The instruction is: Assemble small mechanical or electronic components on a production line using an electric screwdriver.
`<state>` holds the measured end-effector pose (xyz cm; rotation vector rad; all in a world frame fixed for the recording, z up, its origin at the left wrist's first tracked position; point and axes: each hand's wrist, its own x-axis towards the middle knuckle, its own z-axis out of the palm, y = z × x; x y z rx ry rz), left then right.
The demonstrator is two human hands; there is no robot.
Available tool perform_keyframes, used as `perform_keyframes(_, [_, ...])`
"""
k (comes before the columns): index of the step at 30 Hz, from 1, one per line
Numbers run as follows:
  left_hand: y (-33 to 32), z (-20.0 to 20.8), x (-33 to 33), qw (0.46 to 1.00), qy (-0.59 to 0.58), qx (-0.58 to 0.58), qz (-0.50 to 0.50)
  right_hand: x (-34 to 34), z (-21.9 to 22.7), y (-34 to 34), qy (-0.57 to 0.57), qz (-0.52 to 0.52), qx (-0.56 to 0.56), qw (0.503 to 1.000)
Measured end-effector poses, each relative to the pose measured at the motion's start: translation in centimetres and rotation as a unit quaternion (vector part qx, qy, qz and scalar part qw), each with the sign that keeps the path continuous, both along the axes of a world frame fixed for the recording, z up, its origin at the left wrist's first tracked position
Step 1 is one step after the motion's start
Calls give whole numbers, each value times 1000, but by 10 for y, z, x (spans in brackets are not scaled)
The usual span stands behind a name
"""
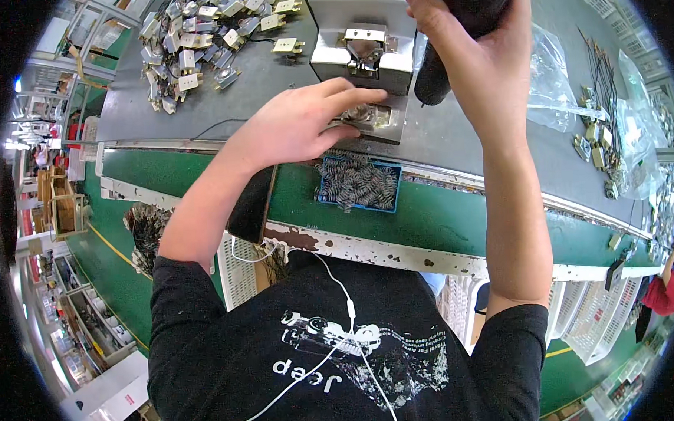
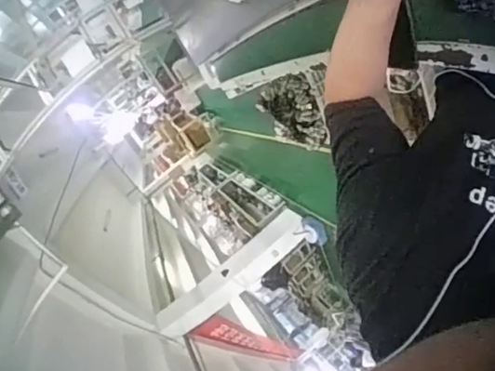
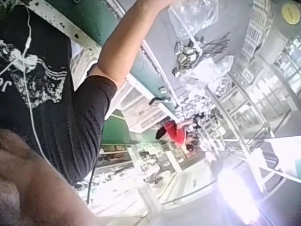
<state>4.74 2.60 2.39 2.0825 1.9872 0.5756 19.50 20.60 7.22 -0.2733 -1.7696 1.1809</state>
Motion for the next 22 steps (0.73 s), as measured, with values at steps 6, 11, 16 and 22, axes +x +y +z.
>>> perform_keyframes(6, [-5,-33,-4,998,-52,30,18,-9,12,-23,-24,-38,-65,997])
perform_keyframes(11, [-9,-35,2,996,-49,42,56,-11,9,-15,-41,-64,-46,996])
perform_keyframes(16, [-8,-28,-1,998,5,49,41,-14,15,-21,-53,-50,-48,996])
perform_keyframes(22, [-11,27,-13,981,-170,-88,14,-8,14,-30,-14,-107,-44,993])
